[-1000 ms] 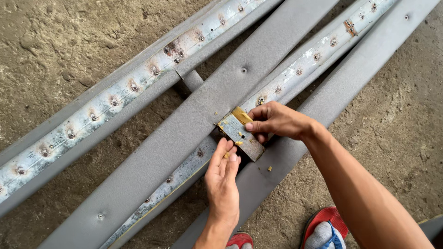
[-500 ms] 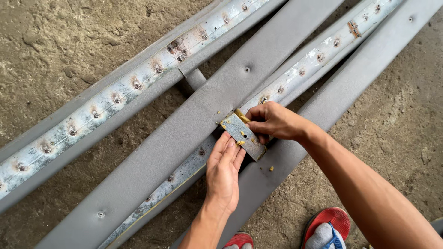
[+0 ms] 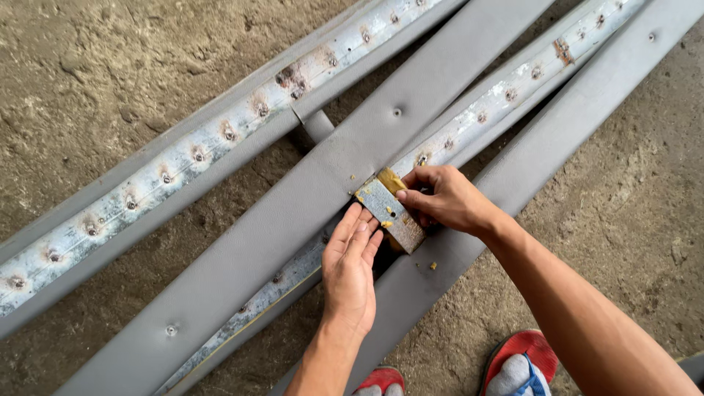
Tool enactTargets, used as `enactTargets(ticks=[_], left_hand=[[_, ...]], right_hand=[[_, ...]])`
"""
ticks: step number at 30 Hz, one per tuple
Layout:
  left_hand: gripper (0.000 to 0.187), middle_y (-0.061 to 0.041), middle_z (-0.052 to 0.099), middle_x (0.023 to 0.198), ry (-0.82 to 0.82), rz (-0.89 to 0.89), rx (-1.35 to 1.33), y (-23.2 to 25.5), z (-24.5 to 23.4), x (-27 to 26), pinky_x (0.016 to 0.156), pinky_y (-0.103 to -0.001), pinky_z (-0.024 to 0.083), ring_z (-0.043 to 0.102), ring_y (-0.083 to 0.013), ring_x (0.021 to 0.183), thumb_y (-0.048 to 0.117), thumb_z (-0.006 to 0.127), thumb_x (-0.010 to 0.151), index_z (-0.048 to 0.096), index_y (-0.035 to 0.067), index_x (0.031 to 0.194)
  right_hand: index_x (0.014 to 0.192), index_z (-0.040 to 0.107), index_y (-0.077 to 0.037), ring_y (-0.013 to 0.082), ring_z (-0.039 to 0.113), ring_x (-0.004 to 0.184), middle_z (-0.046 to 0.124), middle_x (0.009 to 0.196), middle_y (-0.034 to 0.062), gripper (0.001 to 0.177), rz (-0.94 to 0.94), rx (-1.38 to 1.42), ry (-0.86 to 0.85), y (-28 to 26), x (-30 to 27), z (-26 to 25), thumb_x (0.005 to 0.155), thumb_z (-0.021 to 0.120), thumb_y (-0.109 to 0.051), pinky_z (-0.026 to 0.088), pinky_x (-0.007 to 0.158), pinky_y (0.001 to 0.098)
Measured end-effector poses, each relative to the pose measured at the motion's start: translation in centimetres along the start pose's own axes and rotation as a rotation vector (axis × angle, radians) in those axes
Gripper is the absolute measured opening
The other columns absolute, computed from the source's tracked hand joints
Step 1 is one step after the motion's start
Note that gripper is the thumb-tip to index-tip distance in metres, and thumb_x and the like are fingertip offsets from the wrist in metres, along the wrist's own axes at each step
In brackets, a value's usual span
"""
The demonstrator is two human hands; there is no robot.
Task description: The person peels away layers of tape and material from a metal bracket attached to a grey upholstered component, eventually pulling the bracket away by hand.
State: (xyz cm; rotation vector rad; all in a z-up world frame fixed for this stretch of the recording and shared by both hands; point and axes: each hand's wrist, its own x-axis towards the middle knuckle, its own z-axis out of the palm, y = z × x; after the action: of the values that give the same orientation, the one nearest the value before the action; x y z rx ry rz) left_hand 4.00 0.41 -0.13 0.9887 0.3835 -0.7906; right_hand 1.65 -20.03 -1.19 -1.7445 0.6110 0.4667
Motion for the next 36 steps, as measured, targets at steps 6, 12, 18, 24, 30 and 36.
enactTargets(ticks=[6, 12, 18, 24, 30, 36], left_hand=[[0.055, -0.022, 0.054, 0.150, -0.054, -0.062, -0.036, 0.4, -0.3, 1.0, 0.119, -0.042, 0.039, 0.052, -0.0294, 0.139, 0.016, 0.050, 0.101, 0.041, -0.007, 0.150], [0.057, -0.018, 0.051, 0.153, -0.115, -0.088, -0.006, 1.0, -0.4, 0.9, 0.121, -0.041, 0.035, 0.049, -0.0270, 0.143, 0.021, 0.048, 0.103, 0.039, -0.004, 0.152], [0.060, -0.022, 0.048, 0.156, -0.099, -0.061, 0.055, 0.8, -0.1, 0.7, 0.120, -0.042, 0.036, 0.046, -0.0300, 0.145, 0.022, 0.049, 0.103, 0.036, -0.006, 0.154], [0.058, -0.016, 0.046, 0.156, -0.022, -0.085, 0.108, 0.4, 0.0, 0.8, 0.118, -0.041, 0.041, 0.048, -0.0257, 0.143, 0.017, 0.050, 0.101, 0.036, -0.002, 0.154], [0.053, -0.015, 0.053, 0.150, 0.040, -0.086, 0.136, 0.2, -0.2, 0.7, 0.111, -0.040, 0.049, 0.057, -0.0244, 0.134, 0.017, 0.048, 0.101, 0.043, 0.005, 0.152], [0.046, -0.013, 0.063, 0.135, 0.135, 0.122, 0.175, -1.2, 0.5, 0.8, 0.097, -0.034, 0.055, 0.062, -0.0191, 0.120, 0.017, 0.050, 0.103, 0.053, 0.000, 0.146]], right_hand=[[0.098, 0.071, 0.000, 0.0055, 0.059, 0.060, 0.063, 0.068, -0.0010, 0.034, 0.020, 0.227, -0.363, 2.4, 2.1, -1.3, 0.103, 0.064, -0.032, 0.048, 0.052, 0.0244], [0.107, 0.073, -0.006, 0.0051, 0.066, 0.063, 0.070, 0.073, -0.0037, 0.025, 0.142, 0.156, -0.501, 0.9, 3.5, -2.5, 0.098, 0.060, -0.026, 0.057, 0.059, 0.0235], [0.107, 0.076, -0.005, 0.0122, 0.066, 0.055, 0.070, 0.066, 0.0048, 0.025, 0.112, -0.272, -0.442, -2.4, 3.6, -1.5, 0.097, 0.061, -0.022, 0.055, 0.050, 0.0301], [0.105, 0.073, -0.001, 0.0163, 0.070, 0.053, 0.072, 0.066, 0.0071, 0.022, 0.067, -0.488, -0.507, -3.8, 4.7, -1.2, 0.093, 0.061, -0.015, 0.060, 0.050, 0.0318], [0.106, 0.075, -0.002, 0.0128, 0.064, 0.054, 0.070, 0.066, 0.0061, 0.023, 0.036, -0.293, -0.433, -2.3, 4.4, -1.7, 0.094, 0.065, -0.020, 0.055, 0.048, 0.0299], [0.120, 0.073, -0.006, 0.0062, 0.061, 0.052, 0.072, 0.070, -0.0014, 0.034, -0.014, 0.016, -0.294, -0.5, 3.1, -1.2, 0.095, 0.067, -0.027, 0.053, 0.047, 0.0248]])
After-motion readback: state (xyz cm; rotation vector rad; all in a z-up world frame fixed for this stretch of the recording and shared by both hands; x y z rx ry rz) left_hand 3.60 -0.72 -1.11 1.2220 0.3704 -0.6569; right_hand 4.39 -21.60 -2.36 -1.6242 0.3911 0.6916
